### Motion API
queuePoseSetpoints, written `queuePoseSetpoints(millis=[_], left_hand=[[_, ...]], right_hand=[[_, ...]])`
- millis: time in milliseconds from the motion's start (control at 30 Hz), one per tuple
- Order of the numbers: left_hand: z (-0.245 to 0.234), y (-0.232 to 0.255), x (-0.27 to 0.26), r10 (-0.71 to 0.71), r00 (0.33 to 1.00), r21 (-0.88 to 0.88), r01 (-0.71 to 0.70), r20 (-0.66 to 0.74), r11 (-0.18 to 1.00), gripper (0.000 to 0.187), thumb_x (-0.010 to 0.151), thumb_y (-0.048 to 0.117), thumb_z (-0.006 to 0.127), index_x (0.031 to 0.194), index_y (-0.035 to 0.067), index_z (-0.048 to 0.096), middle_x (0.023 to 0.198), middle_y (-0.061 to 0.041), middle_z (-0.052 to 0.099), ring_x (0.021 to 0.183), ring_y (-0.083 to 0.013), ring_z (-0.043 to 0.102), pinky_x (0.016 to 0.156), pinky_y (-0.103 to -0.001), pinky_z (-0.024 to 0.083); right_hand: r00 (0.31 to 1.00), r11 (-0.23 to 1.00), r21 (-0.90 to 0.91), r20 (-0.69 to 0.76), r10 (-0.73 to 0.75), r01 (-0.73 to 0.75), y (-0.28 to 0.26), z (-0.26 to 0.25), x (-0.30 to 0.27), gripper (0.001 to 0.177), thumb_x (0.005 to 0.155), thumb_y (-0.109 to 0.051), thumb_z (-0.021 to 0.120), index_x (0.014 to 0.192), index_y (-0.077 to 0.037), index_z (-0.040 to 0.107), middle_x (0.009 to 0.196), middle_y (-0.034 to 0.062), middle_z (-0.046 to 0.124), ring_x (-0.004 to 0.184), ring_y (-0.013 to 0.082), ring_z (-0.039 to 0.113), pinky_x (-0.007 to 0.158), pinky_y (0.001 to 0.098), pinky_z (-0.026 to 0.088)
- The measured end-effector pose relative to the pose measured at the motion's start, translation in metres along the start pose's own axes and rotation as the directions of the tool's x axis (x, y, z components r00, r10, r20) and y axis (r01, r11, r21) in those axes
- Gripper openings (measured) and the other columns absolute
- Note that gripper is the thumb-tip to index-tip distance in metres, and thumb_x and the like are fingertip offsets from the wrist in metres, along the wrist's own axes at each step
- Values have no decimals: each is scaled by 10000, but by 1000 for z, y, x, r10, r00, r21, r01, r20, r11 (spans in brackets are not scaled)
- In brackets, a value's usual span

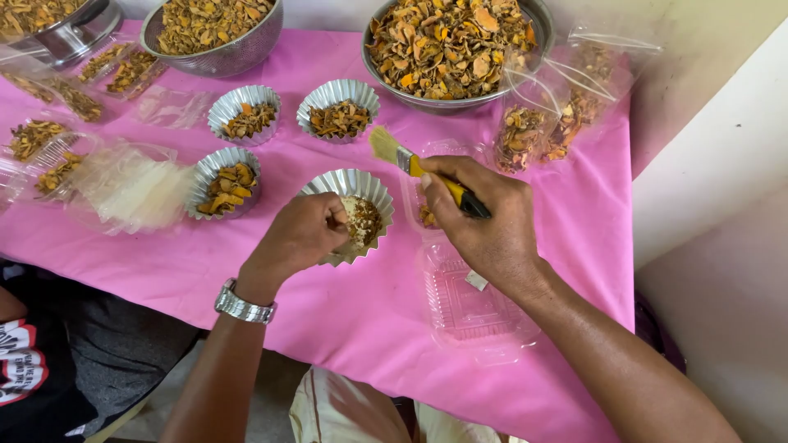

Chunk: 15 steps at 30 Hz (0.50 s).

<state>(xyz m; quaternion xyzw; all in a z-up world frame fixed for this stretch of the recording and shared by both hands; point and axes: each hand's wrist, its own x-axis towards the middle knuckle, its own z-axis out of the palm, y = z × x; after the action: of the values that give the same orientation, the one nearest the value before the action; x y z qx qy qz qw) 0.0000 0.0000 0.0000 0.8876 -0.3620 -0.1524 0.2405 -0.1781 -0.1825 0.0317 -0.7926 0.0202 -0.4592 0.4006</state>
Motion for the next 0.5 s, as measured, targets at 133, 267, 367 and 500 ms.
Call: queuePoseSetpoints(millis=[133, 267, 367, 500], left_hand=[[-7, -6, -2, 5, 1000, -137, -9, -29, 990, 102, 775, 176, 740, 801, 95, 685, 689, -76, 673, 704, -200, 660, 676, -383, 540], [-15, -2, -9, 24, 995, -376, -61, -102, 925, 126, 788, 108, 757, 864, 18, 712, 722, -123, 679, 716, -204, 614, 667, -351, 526], [-23, 8, -16, 32, 992, -526, -92, -122, 846, 148, 827, 56, 730, 944, -32, 709, 781, -144, 659, 746, -218, 606, 680, -332, 526], [-19, -6, -9, 16, 983, -633, -130, -182, 763, 189, 826, 16, 688, 992, -74, 692, 816, -138, 588, 801, -191, 604, 716, -314, 552]], right_hand=[[999, 1000, 24, 35, 5, -5, 2, 4, -1, 164, 890, -15, 746, 1048, -44, 781, 888, 170, 779, 850, 355, 771, 737, 420, 594], [992, 995, 104, 127, -14, 1, -7, 3, 0, 164, 893, -10, 722, 1050, -30, 768, 904, 179, 783, 805, 362, 765, 727, 430, 598], [985, 986, 164, 167, -52, 24, -9, 5, -2, 150, 903, -30, 733, 1046, -52, 772, 895, 151, 789, 772, 322, 775, 702, 394, 606], [966, 981, 187, 242, -90, 45, -1, 14, -9, 155, 860, 11, 735, 1008, -21, 769, 854, 188, 775, 763, 357, 770, 667, 406, 605]])
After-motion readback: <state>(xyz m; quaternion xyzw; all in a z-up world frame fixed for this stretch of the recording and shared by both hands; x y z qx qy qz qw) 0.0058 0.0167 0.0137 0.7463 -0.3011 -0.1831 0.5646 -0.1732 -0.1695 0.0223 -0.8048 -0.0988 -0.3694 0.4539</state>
